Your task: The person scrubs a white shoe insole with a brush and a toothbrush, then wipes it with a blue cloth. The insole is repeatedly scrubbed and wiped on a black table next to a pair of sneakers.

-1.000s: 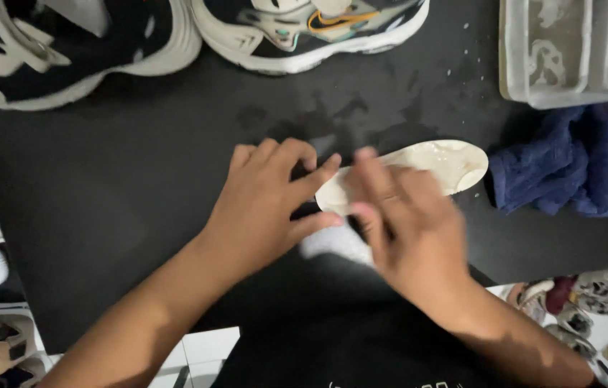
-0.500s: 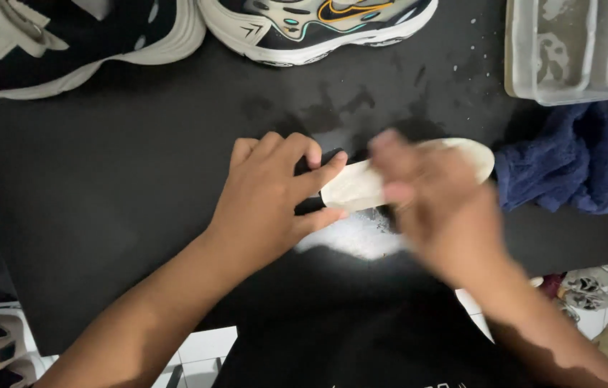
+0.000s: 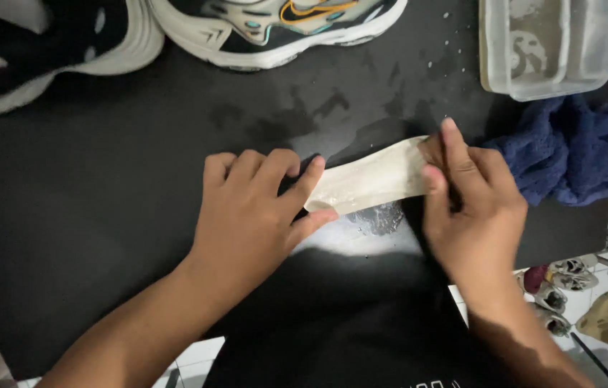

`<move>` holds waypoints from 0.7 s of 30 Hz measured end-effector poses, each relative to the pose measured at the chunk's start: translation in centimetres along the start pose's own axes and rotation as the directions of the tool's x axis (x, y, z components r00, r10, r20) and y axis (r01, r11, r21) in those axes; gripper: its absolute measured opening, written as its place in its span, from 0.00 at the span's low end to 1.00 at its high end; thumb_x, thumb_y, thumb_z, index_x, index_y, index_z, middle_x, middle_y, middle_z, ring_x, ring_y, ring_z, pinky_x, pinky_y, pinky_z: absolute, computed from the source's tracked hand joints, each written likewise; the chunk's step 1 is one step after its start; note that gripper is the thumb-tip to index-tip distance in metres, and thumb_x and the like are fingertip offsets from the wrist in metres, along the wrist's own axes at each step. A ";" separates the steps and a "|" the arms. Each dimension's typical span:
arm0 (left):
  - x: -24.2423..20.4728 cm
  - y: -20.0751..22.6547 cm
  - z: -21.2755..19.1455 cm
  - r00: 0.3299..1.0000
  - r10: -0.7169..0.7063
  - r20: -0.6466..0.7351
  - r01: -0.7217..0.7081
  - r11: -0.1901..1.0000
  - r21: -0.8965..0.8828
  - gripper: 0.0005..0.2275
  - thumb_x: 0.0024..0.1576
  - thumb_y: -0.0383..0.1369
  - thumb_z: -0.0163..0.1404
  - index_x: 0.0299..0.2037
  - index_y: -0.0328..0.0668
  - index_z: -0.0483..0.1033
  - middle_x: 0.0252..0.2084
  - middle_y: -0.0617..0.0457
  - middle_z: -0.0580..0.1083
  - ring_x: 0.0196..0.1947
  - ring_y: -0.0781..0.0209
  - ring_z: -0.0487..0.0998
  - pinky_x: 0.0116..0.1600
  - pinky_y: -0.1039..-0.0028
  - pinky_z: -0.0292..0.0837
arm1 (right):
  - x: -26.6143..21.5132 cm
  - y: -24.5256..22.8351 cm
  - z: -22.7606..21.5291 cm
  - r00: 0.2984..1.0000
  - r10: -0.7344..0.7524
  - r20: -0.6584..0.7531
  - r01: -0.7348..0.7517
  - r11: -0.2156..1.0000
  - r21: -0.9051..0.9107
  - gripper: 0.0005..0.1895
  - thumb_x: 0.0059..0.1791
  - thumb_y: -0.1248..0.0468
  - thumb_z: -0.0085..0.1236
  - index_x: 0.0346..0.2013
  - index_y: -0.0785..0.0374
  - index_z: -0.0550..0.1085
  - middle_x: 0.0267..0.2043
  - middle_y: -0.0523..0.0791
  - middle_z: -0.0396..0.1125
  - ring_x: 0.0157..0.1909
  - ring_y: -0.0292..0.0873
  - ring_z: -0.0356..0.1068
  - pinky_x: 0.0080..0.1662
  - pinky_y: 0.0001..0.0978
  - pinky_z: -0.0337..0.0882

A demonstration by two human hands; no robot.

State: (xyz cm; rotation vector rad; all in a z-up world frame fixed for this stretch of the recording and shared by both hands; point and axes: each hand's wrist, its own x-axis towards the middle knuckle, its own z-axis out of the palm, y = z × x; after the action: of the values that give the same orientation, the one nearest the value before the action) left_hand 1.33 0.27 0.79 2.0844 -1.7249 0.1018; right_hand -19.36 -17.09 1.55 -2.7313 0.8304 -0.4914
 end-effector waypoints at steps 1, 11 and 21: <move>-0.1 0.0 0.1 1.000 -0.001 0.003 0.001 1.000 -0.004 0.27 0.52 0.57 0.68 0.53 0.52 0.77 0.42 0.57 0.69 0.35 0.56 0.68 0.41 0.62 0.57 | -0.1 -1.6 0.6 1.000 0.002 0.004 -0.002 1.000 -0.001 0.21 0.60 0.69 0.56 0.69 0.70 0.72 0.48 0.54 0.68 0.44 0.53 0.71 0.47 0.43 0.72; 0.1 0.1 0.1 1.000 -0.010 0.007 0.009 1.000 0.029 0.26 0.53 0.59 0.65 0.53 0.54 0.79 0.42 0.59 0.69 0.34 0.57 0.67 0.42 0.63 0.57 | 0.3 0.2 -0.5 0.994 0.095 0.054 -0.091 0.993 -0.081 0.27 0.58 0.72 0.55 0.73 0.58 0.69 0.41 0.54 0.65 0.37 0.57 0.65 0.39 0.48 0.65; -0.2 -0.1 0.1 1.000 0.000 0.029 0.000 1.000 0.014 0.27 0.53 0.59 0.66 0.54 0.55 0.79 0.43 0.58 0.68 0.35 0.58 0.67 0.45 0.63 0.57 | 0.6 0.8 -0.6 0.993 0.116 0.029 -0.116 0.993 -0.018 0.23 0.60 0.67 0.54 0.71 0.65 0.70 0.43 0.52 0.67 0.38 0.52 0.67 0.45 0.43 0.68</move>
State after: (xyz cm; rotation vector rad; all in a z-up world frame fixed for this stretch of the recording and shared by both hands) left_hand 1.38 0.47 0.60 2.1061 -1.7455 0.0850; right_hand -19.45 -18.15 1.98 -2.6790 0.9826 -0.4211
